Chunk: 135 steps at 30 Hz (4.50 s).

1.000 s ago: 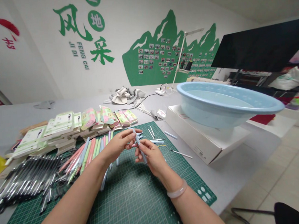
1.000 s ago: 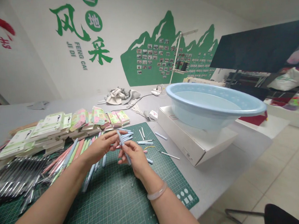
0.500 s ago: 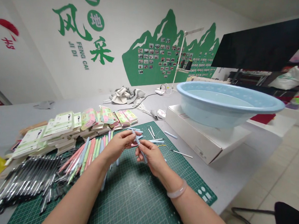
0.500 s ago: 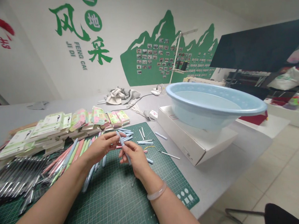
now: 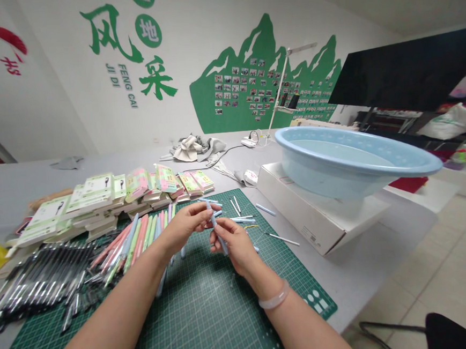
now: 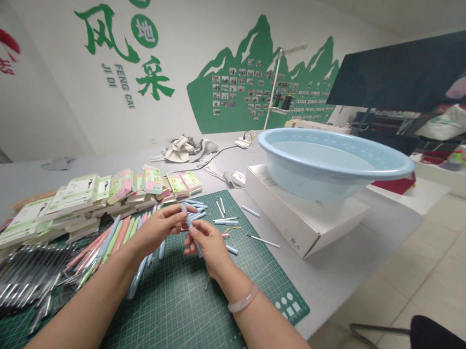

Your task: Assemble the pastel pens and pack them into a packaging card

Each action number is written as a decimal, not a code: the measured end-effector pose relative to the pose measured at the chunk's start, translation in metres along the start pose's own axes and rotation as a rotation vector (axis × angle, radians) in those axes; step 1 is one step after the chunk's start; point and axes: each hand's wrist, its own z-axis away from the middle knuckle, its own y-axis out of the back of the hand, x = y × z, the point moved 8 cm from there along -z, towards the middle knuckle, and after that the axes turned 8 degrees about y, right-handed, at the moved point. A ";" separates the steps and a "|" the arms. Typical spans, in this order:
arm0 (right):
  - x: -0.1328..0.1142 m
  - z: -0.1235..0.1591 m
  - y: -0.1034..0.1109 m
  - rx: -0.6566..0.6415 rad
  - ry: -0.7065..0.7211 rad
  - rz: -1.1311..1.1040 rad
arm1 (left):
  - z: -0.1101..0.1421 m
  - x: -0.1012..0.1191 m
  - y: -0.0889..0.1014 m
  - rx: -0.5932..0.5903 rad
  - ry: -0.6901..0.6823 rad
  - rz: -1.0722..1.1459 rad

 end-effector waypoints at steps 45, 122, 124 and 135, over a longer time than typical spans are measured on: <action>-0.011 0.001 -0.008 -0.074 0.051 0.015 | 0.008 0.024 0.056 0.366 -0.119 -0.027; -0.033 -0.013 0.039 0.162 0.208 0.095 | -0.038 0.024 -0.017 0.077 -0.066 0.055; -0.033 -0.013 0.038 0.156 0.213 0.093 | -0.036 0.022 -0.020 0.067 -0.046 0.022; -0.032 -0.012 0.032 0.091 0.212 0.103 | -0.011 0.004 0.046 0.396 0.031 -1.011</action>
